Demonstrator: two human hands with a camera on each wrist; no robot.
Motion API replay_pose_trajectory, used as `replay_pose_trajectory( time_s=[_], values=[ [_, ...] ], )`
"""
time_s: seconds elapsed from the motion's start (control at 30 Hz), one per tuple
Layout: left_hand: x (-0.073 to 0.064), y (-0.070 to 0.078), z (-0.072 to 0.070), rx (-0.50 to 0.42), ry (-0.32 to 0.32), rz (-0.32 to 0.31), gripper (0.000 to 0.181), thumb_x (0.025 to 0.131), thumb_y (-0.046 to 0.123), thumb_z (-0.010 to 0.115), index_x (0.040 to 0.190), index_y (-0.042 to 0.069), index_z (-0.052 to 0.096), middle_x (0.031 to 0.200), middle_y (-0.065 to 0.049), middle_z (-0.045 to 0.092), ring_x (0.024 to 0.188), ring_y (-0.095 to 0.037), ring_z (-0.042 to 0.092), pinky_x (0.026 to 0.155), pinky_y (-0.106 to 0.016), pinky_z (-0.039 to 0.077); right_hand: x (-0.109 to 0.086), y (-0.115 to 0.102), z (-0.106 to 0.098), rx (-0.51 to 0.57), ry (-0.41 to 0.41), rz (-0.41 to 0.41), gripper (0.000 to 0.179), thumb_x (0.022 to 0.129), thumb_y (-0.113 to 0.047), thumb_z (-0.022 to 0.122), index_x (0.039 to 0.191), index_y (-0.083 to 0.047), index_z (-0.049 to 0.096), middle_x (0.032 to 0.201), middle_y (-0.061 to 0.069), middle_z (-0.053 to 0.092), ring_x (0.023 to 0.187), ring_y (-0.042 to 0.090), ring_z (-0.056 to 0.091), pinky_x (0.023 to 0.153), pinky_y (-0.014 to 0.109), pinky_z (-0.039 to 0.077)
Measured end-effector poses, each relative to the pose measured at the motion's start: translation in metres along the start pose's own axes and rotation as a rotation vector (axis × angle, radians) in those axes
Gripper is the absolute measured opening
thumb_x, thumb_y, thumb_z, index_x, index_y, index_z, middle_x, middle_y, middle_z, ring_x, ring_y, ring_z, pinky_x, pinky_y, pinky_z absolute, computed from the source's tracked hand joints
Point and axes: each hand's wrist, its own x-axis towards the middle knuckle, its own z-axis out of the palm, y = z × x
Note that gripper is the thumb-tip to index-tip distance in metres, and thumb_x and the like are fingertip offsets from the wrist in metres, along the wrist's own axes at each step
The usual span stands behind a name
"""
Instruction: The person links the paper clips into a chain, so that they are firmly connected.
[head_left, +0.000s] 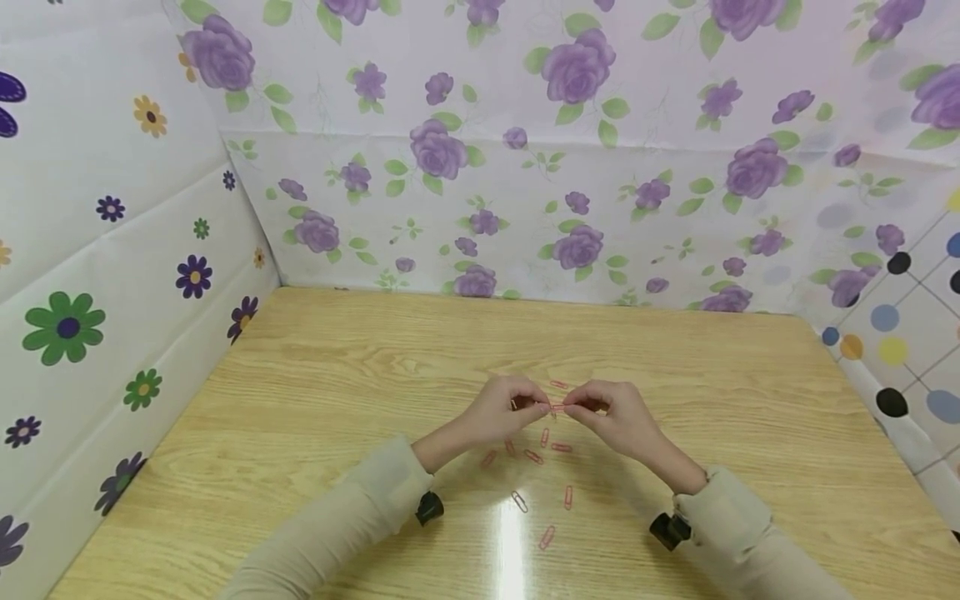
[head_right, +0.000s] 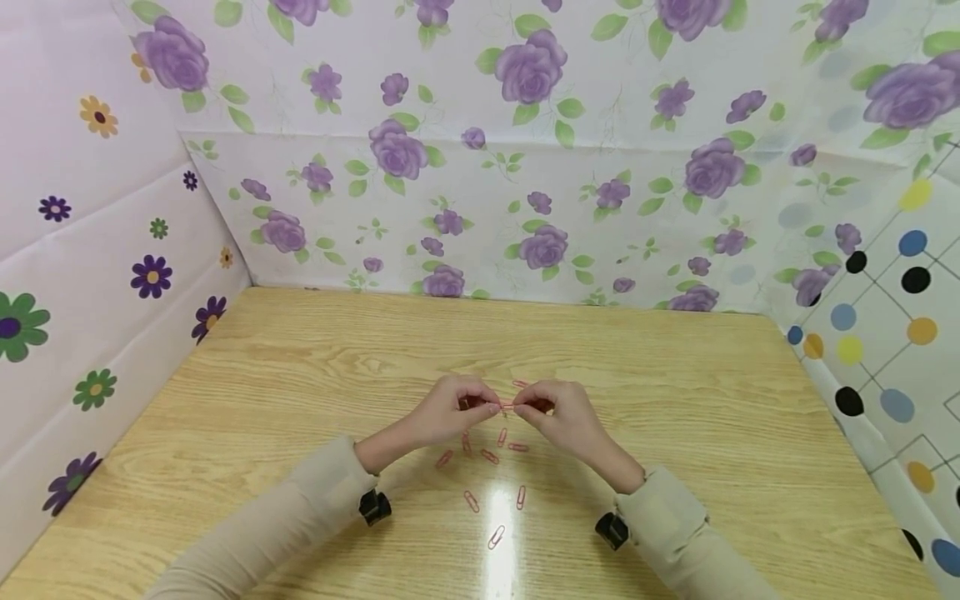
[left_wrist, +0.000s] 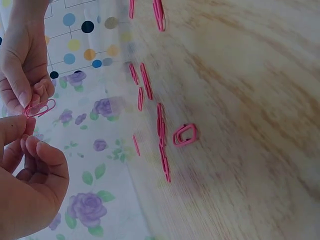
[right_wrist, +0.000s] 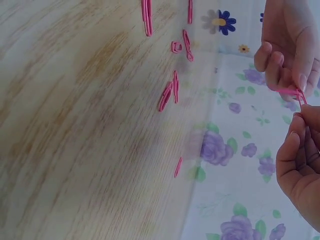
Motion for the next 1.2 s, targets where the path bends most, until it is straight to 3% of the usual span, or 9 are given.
replay_pose_trajectory(
  time_s=[0.3, 0.6, 0.9, 1.07, 1.2],
  values=[
    [-0.001, -0.001, -0.001, 0.044, 0.053, 0.037, 0.010, 0.087, 0.006, 0.060, 0.085, 0.001, 0.069, 0.072, 0.001, 0.057, 0.061, -0.007, 0.048, 0.055, -0.020, 0.043, 0.000, 0.007, -0.001, 0.003, 0.000, 0.008, 0.006, 0.081, -0.004, 0.067, 0.086, -0.001, 0.069, 0.079, 0.003, 0.066, 0.065, 0.008, 0.059, 0.056, 0.025, 0.049],
    [-0.004, -0.006, -0.007, 0.045, 0.094, 0.063, 0.008, 0.086, 0.005, 0.062, 0.083, 0.001, 0.069, 0.070, 0.001, 0.056, 0.060, -0.006, 0.047, 0.054, -0.020, 0.042, 0.002, 0.020, -0.005, -0.032, -0.032, 0.103, 0.007, 0.081, -0.004, 0.067, 0.088, -0.003, 0.070, 0.081, 0.003, 0.066, 0.068, 0.010, 0.060, 0.059, 0.025, 0.050],
    [-0.008, -0.009, -0.013, 0.030, 0.081, 0.043, 0.010, 0.087, 0.005, 0.060, 0.085, 0.002, 0.068, 0.078, -0.003, 0.063, 0.063, -0.007, 0.051, 0.057, -0.022, 0.046, 0.016, 0.035, -0.006, -0.104, -0.059, 0.237, 0.011, 0.083, -0.007, 0.066, 0.090, 0.000, 0.069, 0.077, 0.002, 0.064, 0.064, 0.012, 0.056, 0.057, 0.026, 0.046],
    [-0.011, -0.010, -0.017, 0.031, 0.081, 0.013, 0.010, 0.088, 0.006, 0.059, 0.088, 0.003, 0.069, 0.081, -0.008, 0.065, 0.064, -0.008, 0.052, 0.058, -0.023, 0.046, 0.029, 0.044, -0.003, -0.146, -0.086, 0.256, 0.012, 0.083, -0.007, 0.065, 0.091, 0.001, 0.068, 0.077, 0.003, 0.063, 0.067, 0.013, 0.056, 0.060, 0.029, 0.046],
    [-0.012, -0.011, -0.018, 0.047, 0.094, 0.003, 0.009, 0.088, 0.006, 0.060, 0.086, 0.004, 0.069, 0.080, -0.004, 0.064, 0.064, -0.007, 0.052, 0.058, -0.023, 0.046, 0.038, 0.052, 0.000, -0.154, -0.113, 0.255, 0.012, 0.082, -0.004, 0.065, 0.091, 0.004, 0.067, 0.076, 0.004, 0.062, 0.067, 0.014, 0.054, 0.061, 0.030, 0.045]
  ],
)
